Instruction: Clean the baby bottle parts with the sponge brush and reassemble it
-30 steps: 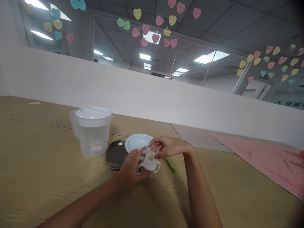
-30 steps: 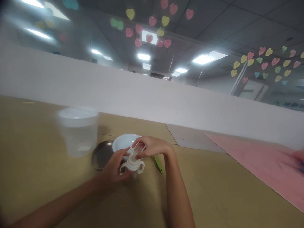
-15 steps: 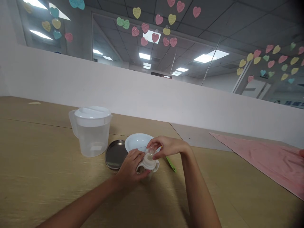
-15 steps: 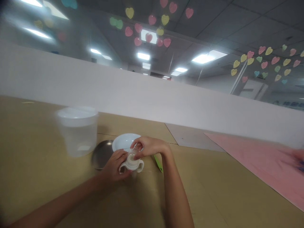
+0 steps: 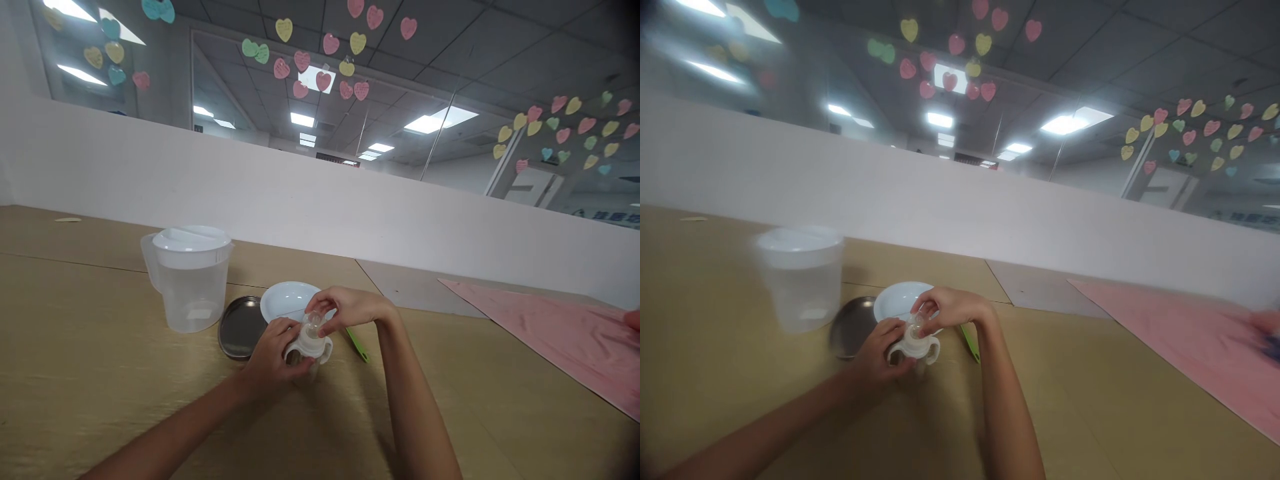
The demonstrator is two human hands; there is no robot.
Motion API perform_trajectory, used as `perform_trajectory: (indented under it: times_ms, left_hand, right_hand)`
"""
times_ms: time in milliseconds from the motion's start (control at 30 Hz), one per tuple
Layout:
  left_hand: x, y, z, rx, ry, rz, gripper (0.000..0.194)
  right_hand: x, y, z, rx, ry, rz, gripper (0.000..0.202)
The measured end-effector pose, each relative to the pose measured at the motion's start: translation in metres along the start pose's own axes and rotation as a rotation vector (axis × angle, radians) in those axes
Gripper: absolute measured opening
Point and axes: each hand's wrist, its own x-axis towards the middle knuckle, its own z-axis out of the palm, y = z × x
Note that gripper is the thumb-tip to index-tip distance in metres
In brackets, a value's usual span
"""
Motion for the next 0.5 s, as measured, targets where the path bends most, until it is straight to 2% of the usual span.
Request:
perform_trajectory:
  times_ms: [500]
  left_hand:
    - [0.0019,0.0029,-0.0015,-0.004,-0.005,-0.012,0.034]
  right_hand:
    - [0.0024,0.0061,-0.0010,0.149,-0.055,-0.003,0.053]
